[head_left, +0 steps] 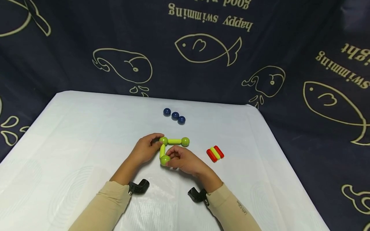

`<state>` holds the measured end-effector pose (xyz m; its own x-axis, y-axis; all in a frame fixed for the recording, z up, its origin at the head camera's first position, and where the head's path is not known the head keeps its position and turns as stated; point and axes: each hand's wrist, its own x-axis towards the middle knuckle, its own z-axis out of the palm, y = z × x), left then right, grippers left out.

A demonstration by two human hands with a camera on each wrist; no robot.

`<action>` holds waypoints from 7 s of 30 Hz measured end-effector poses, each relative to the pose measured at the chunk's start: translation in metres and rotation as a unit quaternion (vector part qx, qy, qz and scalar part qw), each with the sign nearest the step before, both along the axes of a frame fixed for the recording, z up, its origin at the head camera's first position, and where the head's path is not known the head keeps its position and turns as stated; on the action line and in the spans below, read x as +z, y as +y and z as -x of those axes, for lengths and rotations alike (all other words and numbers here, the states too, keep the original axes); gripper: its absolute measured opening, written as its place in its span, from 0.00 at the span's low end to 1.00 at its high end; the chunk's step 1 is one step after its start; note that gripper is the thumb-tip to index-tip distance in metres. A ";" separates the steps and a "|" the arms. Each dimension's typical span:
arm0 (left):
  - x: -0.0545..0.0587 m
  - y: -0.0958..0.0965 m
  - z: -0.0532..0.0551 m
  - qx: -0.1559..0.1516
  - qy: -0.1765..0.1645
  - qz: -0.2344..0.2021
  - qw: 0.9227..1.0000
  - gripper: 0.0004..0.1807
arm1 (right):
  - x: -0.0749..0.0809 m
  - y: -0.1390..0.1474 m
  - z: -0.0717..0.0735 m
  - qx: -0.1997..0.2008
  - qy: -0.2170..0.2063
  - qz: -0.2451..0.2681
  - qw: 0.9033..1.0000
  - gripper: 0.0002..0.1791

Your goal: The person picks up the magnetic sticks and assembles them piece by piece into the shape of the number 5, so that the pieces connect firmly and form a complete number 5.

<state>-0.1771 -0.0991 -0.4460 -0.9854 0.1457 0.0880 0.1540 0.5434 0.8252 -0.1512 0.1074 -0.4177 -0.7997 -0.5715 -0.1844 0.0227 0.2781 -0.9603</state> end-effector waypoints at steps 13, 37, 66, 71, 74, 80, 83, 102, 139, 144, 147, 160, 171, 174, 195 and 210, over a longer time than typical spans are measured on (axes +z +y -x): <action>0.003 0.001 0.000 0.001 -0.008 -0.001 1.000 0.17 | -0.002 -0.008 -0.006 -0.001 0.077 -0.080 0.994 0.10; 0.000 0.001 0.002 0.005 -0.004 0.003 1.000 0.17 | -0.005 -0.010 -0.007 -0.007 0.109 -0.109 0.988 0.08; 0.001 0.002 0.002 -0.004 -0.003 0.000 1.000 0.16 | -0.004 -0.018 -0.013 -0.002 0.197 -0.150 0.969 0.12; 0.001 0.002 0.001 -0.005 -0.001 0.006 1.000 0.16 | -0.004 -0.018 -0.014 -0.004 0.199 -0.156 0.967 0.12; 0.001 0.003 0.001 -0.006 0.001 0.008 1.000 0.16 | -0.004 -0.017 -0.014 -0.003 0.198 -0.156 0.968 0.11; 0.002 0.003 0.001 -0.005 0.002 0.012 1.000 0.15 | -0.002 -0.015 -0.013 -0.003 0.194 -0.160 0.968 0.11; 0.003 0.003 0.000 -0.005 0.004 0.011 1.000 0.15 | -0.001 -0.014 -0.013 -0.002 0.189 -0.163 0.968 0.11; 0.001 0.003 0.002 -0.007 0.008 0.012 1.000 0.15 | 0.004 -0.007 -0.009 0.013 0.165 -0.178 0.970 0.10; 0.004 0.002 -0.001 -0.004 -0.004 0.017 1.000 0.20 | 0.013 0.006 -0.006 0.022 0.156 -0.168 0.973 0.08; 0.012 0.003 -0.005 -0.014 -0.014 0.013 1.000 0.23 | 0.025 0.032 0.002 -0.008 0.165 -0.167 0.972 0.10; 0.013 0.003 -0.008 -0.021 -0.008 0.008 1.000 0.23 | 0.030 0.052 0.007 -0.042 0.172 -0.175 0.968 0.11; 0.021 0.000 -0.030 -0.056 -0.030 0.024 0.998 0.31 | 0.030 0.112 0.001 -0.111 0.184 -0.246 0.945 0.12; 0.017 -0.003 -0.055 -0.141 -0.012 0.027 0.990 0.14 | 0.020 0.126 -0.004 -0.116 0.206 -0.268 0.934 0.09; 0.013 -0.004 -0.056 -0.142 -0.004 0.024 0.990 0.12 | 0.018 0.121 -0.005 -0.115 0.218 -0.271 0.931 0.08; 0.012 -0.004 -0.049 -0.133 0.001 0.032 0.991 0.11 | 0.013 0.108 -0.006 -0.093 0.250 -0.282 0.921 0.09; 0.016 -0.006 -0.052 -0.124 -0.003 0.021 0.992 0.10 | 0.012 0.107 -0.006 -0.067 0.245 -0.292 0.922 0.08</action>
